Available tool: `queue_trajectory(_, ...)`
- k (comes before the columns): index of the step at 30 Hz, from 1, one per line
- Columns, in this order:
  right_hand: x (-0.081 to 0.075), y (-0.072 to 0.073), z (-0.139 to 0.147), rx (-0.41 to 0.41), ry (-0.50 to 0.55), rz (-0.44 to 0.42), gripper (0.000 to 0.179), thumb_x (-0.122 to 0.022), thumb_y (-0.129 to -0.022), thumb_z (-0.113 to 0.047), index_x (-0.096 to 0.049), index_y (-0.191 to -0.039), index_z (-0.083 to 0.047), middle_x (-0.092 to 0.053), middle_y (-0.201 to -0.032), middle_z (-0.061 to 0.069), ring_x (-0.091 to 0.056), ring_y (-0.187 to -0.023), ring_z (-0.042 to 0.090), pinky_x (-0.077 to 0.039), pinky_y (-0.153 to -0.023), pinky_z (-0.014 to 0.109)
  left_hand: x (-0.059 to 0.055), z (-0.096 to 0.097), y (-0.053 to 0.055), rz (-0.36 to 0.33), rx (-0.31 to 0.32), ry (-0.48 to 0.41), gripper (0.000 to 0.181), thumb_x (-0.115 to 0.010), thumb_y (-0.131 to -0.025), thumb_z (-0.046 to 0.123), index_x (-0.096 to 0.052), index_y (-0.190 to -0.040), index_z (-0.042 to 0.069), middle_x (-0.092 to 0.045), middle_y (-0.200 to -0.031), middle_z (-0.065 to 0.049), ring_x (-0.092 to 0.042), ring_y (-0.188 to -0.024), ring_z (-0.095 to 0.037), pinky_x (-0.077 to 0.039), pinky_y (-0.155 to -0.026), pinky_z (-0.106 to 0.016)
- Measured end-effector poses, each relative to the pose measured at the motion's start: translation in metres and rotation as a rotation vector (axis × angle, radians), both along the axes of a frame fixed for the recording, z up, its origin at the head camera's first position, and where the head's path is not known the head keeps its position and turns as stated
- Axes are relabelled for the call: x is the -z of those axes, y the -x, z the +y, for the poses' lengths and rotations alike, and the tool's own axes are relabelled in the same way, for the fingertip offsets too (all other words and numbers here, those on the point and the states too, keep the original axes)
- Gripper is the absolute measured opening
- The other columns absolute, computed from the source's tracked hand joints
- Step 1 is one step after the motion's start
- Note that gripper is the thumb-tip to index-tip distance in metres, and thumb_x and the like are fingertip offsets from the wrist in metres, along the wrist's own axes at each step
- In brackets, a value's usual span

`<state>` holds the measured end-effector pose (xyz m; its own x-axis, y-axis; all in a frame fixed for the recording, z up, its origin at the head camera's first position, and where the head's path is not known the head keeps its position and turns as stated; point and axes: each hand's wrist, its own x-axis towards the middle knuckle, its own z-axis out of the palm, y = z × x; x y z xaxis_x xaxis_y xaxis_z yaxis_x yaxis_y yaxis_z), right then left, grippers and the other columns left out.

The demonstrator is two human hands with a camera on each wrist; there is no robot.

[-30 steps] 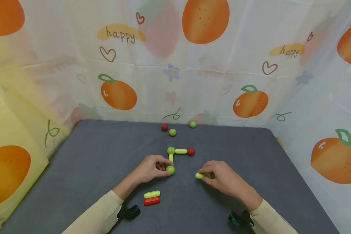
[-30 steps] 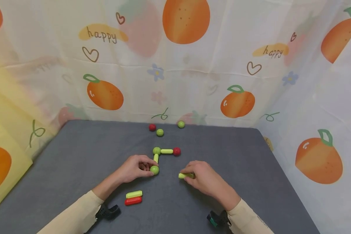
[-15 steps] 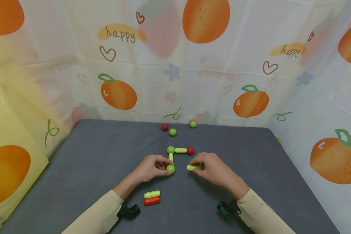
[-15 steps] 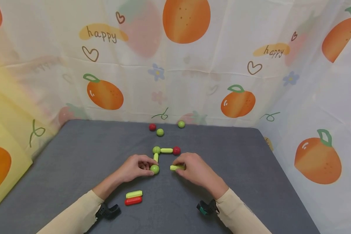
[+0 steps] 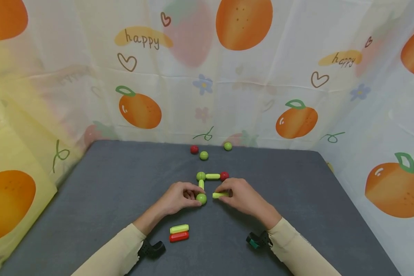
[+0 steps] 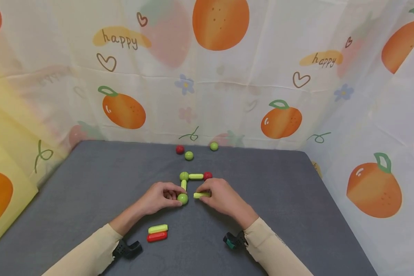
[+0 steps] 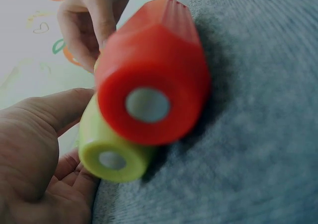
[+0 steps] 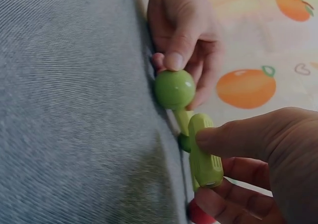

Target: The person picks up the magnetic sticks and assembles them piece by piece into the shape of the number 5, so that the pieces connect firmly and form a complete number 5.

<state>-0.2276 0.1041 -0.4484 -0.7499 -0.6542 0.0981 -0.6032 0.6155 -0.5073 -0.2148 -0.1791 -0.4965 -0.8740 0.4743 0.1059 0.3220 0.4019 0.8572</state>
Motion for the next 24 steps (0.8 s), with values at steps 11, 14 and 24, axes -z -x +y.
queue_trajectory(11,0.008,-0.001,-0.009,-0.022,0.031,-0.009,0.018,-0.082,-0.100,-0.012,-0.084,-0.117,-0.018,-0.074,-0.107,-0.009,-0.066,-0.091,0.008,-0.057,-0.081,0.032,0.000,-0.002,0.003,-0.012,0.023,-0.029,0.029,-0.089,-0.093,0.013,-0.083,-0.120,0.013,-0.072,-0.089,0.004,-0.067,-0.076,-0.014,-0.056,-0.069,-0.030)
queue_trajectory(14,0.010,-0.001,-0.011,-0.029,0.036,-0.007,0.018,-0.082,-0.100,-0.012,-0.084,-0.117,-0.018,-0.074,-0.107,-0.008,-0.067,-0.092,0.008,-0.057,-0.081,0.031,0.000,-0.001,0.004,-0.014,0.017,-0.022,0.029,-0.090,-0.092,0.014,-0.083,-0.120,0.014,-0.071,-0.089,0.004,-0.066,-0.076,-0.013,-0.055,-0.068,-0.029)
queue_trajectory(24,0.014,-0.001,-0.014,-0.041,0.053,-0.006,0.018,-0.081,-0.101,-0.012,-0.084,-0.118,-0.018,-0.074,-0.107,-0.007,-0.066,-0.091,0.007,-0.057,-0.081,0.030,0.002,0.001,0.005,-0.025,0.014,-0.039,0.030,-0.091,-0.091,0.012,-0.082,-0.120,0.009,-0.070,-0.091,0.001,-0.064,-0.076,-0.016,-0.053,-0.067,-0.028)
